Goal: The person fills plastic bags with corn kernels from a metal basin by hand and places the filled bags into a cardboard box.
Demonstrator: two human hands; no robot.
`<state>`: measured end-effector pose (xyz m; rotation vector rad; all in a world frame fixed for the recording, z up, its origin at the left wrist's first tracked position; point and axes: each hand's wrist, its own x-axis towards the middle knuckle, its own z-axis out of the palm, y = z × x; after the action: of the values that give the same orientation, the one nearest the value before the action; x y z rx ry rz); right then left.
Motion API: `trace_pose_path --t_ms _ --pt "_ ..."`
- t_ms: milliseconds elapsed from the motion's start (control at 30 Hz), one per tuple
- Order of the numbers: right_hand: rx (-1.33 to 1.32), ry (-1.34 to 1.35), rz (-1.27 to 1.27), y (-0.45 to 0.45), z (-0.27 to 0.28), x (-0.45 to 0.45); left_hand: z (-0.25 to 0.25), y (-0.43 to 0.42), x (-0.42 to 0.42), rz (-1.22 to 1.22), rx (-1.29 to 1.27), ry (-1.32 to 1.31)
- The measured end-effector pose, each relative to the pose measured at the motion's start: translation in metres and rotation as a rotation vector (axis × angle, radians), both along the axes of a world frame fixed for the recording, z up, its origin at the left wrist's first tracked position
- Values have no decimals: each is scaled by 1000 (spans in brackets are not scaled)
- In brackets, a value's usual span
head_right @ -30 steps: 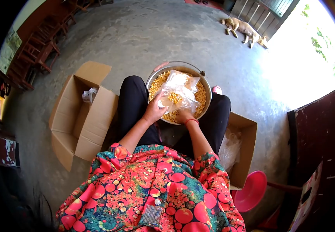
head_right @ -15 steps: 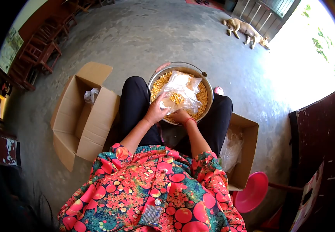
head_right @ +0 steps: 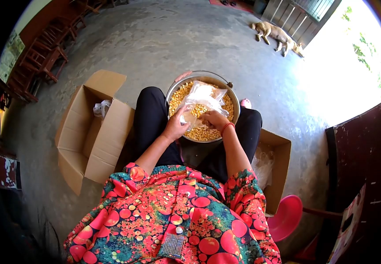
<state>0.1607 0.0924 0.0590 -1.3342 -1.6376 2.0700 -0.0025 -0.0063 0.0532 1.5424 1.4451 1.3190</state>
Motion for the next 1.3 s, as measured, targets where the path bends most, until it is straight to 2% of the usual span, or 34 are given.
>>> trace_pose_path --t_ms 33,67,133,167,233,267,333,367,400,467,533,567,600,667,700,733,833,1067,1167,1233,1300 --pt "77 -29 1 1 15 -6 1 0 0 -3 -15 -25" --pt "139 3 -86 13 -2 -9 1 0 0 -2 -15 -25" --pt "92 114 -339 3 21 -29 0 1 -2 -10 -15 -3" --pt "92 116 -338 7 17 -30 1 1 -2 -9 -15 -2" --pt "570 -261 -114 13 9 -32 4 -1 -1 1 -40 1" --pt "570 -261 -114 14 6 -28 4 0 -1 1 -40 0" --pt "355 -203 -48 1 21 -25 3 0 -2 5 -32 39" --pt "178 -227 118 -7 36 -20 2 0 -2 5 -34 37" --pt "130 -230 221 -8 20 -13 1 0 -1 -1 -37 4" --pt "281 -461 412 -17 4 -8 1 1 1 -12 -37 -29" --pt "743 -615 544 -15 -52 4 1 1 0 -31 -29 -26" --pt "795 -694 566 -19 -58 4 0 1 0 -30 -31 -24" --pt "794 -690 566 -22 -67 3 -2 2 0 -27 -29 -29" --pt "927 -764 390 -29 -85 -1 -4 2 -1 -27 -33 -31" --pt "792 -738 347 -31 -84 -7 -4 2 -1 -24 -8 11" --pt "792 -736 345 -31 -84 -13 -3 2 -1 -19 20 53" --pt "549 -788 405 -36 -63 -32 0 1 -1 -22 -2 34" --pt "732 -472 356 -46 -71 -38 2 -1 -1 -15 49 69" --pt "714 -413 292 -45 -69 -35 0 1 -2 -21 28 34" --pt "617 -327 261 -44 -63 -28 -2 2 -3 -15 42 90" --pt "536 -359 257 -33 -69 -16 0 1 -2 -17 26 52"
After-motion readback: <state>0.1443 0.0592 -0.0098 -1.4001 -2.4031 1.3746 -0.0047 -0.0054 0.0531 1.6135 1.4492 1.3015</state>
